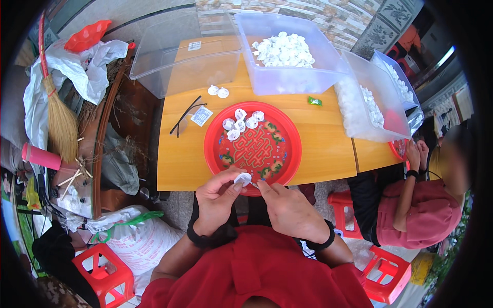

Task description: Assembling small white plastic components by hand and using tools on a table.

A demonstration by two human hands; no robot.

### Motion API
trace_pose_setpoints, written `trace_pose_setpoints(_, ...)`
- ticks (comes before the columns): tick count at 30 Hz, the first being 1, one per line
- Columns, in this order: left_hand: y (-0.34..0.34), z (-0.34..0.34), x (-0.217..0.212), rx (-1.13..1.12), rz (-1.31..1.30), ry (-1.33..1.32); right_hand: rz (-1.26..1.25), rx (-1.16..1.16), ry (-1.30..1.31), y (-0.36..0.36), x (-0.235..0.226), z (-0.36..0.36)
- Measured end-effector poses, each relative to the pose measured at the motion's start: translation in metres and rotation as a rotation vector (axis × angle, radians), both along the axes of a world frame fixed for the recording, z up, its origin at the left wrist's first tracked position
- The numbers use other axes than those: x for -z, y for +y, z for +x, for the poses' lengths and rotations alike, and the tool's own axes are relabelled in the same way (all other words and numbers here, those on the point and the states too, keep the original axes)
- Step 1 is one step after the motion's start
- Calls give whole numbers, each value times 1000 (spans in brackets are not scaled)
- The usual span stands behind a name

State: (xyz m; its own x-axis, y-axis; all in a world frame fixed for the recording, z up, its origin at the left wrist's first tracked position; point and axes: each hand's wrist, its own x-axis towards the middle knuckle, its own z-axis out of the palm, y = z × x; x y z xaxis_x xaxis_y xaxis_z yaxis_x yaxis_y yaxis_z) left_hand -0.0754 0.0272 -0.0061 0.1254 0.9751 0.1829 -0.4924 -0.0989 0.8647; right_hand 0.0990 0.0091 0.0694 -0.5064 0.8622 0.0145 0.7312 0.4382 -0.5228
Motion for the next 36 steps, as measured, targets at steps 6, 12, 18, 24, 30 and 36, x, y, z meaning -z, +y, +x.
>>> trace_pose_setpoints(6,0,-1,6,-10,82,94,-67,-77,-137,10,-5,-2)
trace_pose_setpoints(12,1,-2,15,-41,92,217,95,-190,-295,14,-16,-11)
trace_pose_setpoints(18,1,-4,14,6,-82,58,196,-192,-336,13,-14,-13)
trace_pose_setpoints(24,3,-5,11,32,-119,-29,122,-133,-333,10,-19,-5)
trace_pose_setpoints(30,5,-5,6,25,-185,-34,44,-91,-287,8,-22,-4)
trace_pose_setpoints(36,4,-3,5,10,-175,-33,86,-72,-254,10,-17,-6)
